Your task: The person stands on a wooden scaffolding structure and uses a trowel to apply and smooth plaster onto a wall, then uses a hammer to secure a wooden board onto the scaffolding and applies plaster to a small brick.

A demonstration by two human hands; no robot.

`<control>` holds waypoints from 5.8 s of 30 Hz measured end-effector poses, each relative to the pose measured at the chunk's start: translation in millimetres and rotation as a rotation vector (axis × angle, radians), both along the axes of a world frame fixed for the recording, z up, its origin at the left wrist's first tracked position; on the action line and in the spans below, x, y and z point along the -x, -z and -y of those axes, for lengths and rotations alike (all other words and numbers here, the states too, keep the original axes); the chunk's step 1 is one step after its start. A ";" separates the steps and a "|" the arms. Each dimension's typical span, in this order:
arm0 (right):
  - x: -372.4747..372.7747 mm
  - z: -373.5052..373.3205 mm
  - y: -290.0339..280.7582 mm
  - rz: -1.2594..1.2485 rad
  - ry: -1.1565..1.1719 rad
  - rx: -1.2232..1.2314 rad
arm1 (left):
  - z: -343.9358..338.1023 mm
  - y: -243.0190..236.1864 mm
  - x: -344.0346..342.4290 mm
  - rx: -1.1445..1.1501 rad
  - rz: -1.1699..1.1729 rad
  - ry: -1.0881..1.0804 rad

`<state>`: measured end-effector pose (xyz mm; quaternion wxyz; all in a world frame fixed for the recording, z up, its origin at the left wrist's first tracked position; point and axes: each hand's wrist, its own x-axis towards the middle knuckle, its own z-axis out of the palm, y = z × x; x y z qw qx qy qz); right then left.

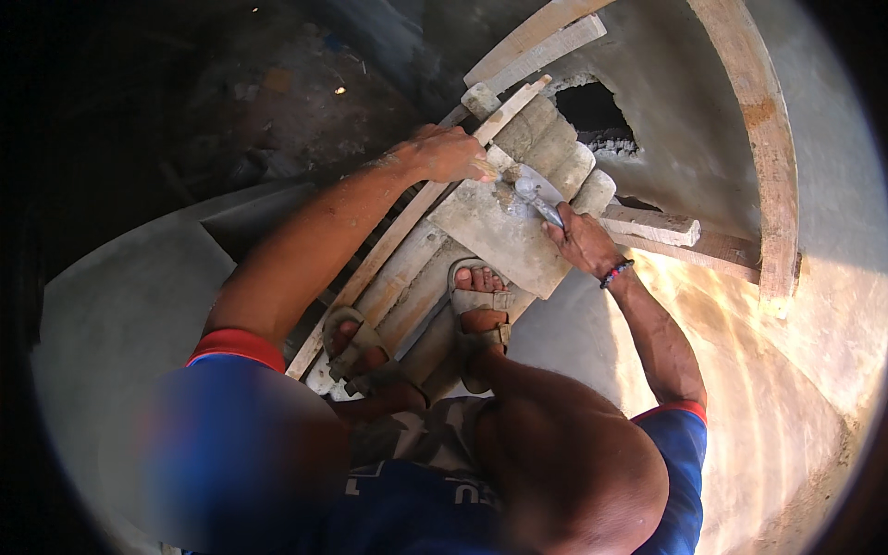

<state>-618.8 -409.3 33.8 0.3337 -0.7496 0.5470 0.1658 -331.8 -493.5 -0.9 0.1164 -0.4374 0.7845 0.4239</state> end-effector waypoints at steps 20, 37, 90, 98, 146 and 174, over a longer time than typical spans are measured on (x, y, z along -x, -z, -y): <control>-52.4 2.4 -0.6 0.179 0.351 0.017 | -35.8 10.0 11.2 0.071 -0.064 -0.165; -74.4 -43.2 48.9 0.451 0.967 0.065 | -136.9 35.0 89.5 -0.263 -0.411 -0.789; -15.0 3.6 22.0 0.162 0.274 0.026 | -120.7 27.3 69.4 -0.306 -0.288 -0.665; -4.5 -33.6 11.3 0.088 0.339 0.032 | -121.2 30.6 72.6 -0.240 -0.306 -0.686; -29.1 -24.0 22.7 0.389 0.938 -0.054 | -108.9 19.5 48.9 -0.264 -0.258 -0.523; -36.9 -41.5 21.8 0.480 0.958 0.031 | -143.5 47.1 91.5 -0.281 -0.407 -0.758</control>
